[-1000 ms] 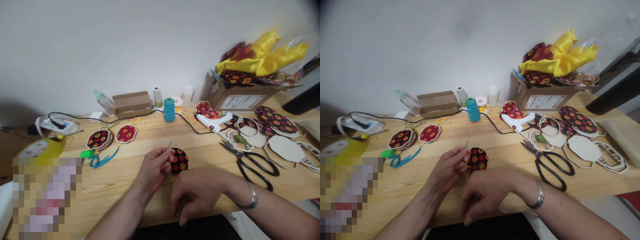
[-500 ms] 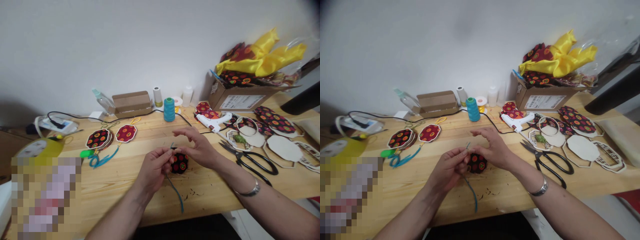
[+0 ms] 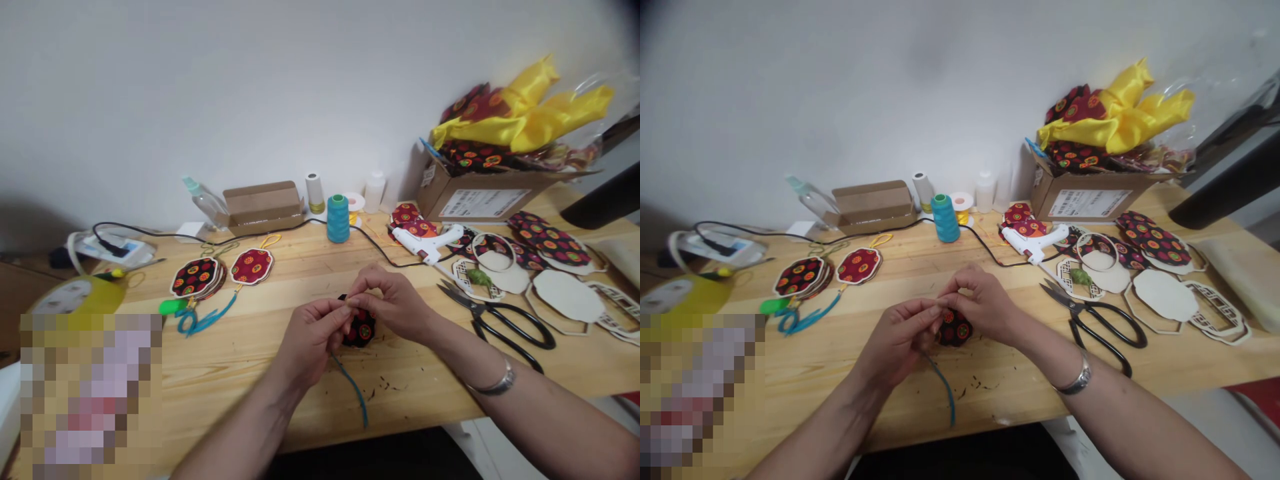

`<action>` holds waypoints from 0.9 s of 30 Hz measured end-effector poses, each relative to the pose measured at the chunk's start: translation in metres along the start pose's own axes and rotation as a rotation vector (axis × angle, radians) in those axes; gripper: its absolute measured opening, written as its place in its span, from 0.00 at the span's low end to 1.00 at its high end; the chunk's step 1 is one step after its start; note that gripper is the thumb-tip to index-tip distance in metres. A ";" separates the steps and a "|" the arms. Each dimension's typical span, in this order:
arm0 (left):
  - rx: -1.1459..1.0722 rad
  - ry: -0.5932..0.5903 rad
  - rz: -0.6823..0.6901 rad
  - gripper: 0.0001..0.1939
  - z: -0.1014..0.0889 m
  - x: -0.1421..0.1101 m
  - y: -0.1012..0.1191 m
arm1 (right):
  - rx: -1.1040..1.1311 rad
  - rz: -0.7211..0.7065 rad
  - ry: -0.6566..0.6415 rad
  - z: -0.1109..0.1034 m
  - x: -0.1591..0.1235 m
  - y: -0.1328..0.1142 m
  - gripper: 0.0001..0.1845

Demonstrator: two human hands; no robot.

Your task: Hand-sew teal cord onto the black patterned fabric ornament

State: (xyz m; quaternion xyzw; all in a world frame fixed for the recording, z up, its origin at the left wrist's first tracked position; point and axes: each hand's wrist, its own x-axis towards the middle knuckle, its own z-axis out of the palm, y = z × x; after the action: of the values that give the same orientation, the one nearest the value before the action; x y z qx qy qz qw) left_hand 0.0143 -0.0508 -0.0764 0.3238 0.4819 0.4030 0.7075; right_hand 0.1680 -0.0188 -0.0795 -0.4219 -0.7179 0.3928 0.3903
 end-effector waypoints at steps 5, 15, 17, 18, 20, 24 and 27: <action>-0.005 0.000 -0.003 0.09 0.000 0.001 -0.001 | -0.128 -0.111 0.022 0.003 0.000 0.000 0.06; 0.005 0.016 -0.019 0.09 -0.001 0.002 -0.002 | -0.239 -0.205 0.020 0.003 -0.001 0.004 0.06; 0.005 0.027 -0.027 0.09 0.000 0.002 -0.002 | -0.253 -0.208 0.029 0.003 0.000 0.004 0.06; 0.004 0.030 -0.030 0.09 0.000 0.002 -0.002 | -0.264 -0.203 0.034 0.004 0.000 0.004 0.07; -0.005 0.031 -0.032 0.09 -0.001 0.002 -0.002 | -0.290 -0.186 0.044 0.004 0.001 0.006 0.07; -0.028 0.038 -0.030 0.08 -0.002 0.003 -0.003 | -0.385 -0.162 0.101 -0.001 0.004 0.011 0.07; -0.047 0.065 -0.027 0.09 -0.003 0.004 -0.004 | -0.554 -0.144 0.183 -0.012 0.007 0.008 0.04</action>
State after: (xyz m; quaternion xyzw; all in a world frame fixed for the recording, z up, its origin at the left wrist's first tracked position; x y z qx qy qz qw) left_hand 0.0135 -0.0490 -0.0819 0.2872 0.4991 0.4150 0.7044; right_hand 0.1785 -0.0071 -0.0806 -0.4939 -0.7876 0.1140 0.3502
